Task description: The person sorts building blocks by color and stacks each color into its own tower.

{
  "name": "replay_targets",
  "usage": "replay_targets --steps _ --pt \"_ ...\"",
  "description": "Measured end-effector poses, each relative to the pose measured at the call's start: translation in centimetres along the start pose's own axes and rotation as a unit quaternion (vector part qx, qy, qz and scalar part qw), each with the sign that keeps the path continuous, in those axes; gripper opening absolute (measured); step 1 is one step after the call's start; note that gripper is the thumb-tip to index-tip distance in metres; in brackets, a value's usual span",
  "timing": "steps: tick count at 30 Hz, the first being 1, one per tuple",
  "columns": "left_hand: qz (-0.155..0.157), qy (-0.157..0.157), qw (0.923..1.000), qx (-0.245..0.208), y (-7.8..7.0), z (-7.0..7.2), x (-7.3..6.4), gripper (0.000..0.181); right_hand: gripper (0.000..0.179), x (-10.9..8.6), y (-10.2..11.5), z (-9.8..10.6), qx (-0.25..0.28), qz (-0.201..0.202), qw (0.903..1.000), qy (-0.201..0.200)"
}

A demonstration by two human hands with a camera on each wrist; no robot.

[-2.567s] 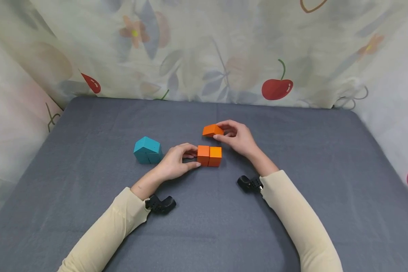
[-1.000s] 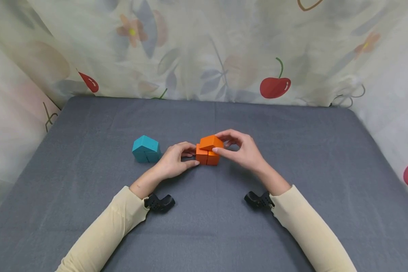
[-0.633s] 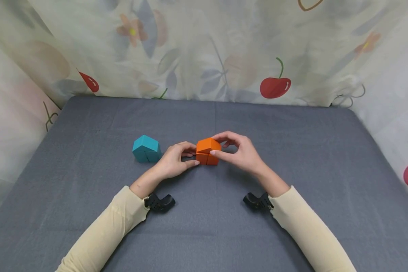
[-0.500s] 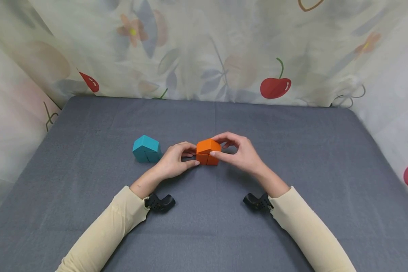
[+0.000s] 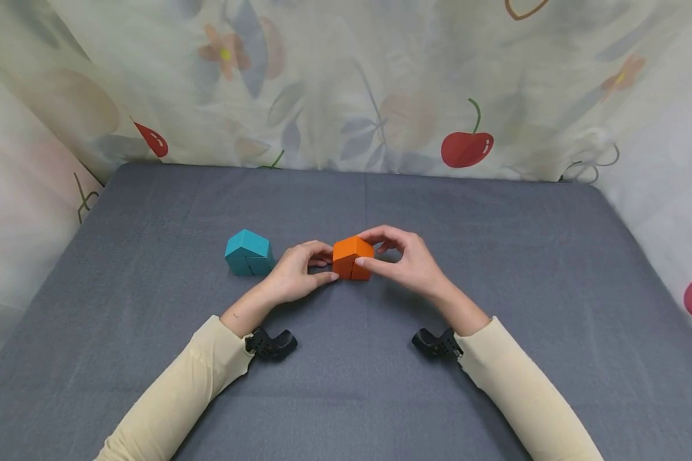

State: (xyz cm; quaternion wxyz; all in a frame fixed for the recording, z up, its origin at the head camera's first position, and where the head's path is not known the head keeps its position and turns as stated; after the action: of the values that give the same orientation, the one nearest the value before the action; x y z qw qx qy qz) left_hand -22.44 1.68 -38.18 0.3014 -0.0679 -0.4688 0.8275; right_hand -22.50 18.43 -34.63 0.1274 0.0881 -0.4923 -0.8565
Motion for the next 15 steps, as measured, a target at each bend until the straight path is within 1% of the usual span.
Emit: replay_targets --steps 8,15 --pt "-0.004 0.004 0.9998 0.017 -0.03 -0.05 0.01 0.037 0.033 0.06 -0.06 -0.12 0.002 0.003 1.0 0.005" --pt "0.003 0.013 0.9979 0.063 -0.4 -0.1 -0.24 0.048 0.039 0.09 -0.09 -0.22 -0.006 0.003 0.9999 0.012"
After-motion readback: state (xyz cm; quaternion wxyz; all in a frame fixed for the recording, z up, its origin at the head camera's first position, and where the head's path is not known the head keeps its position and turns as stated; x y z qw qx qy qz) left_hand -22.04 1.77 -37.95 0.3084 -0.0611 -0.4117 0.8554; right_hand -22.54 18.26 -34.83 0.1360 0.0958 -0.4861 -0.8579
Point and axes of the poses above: each hand's wrist, its own x-axis towards the middle knuckle, its own z-axis out of the back of the hand, y = z × x, the point moved 7 cm from there along x, towards the middle knuckle, and after that the axes turned 15 degrees about -z, right-handed, at the moved point
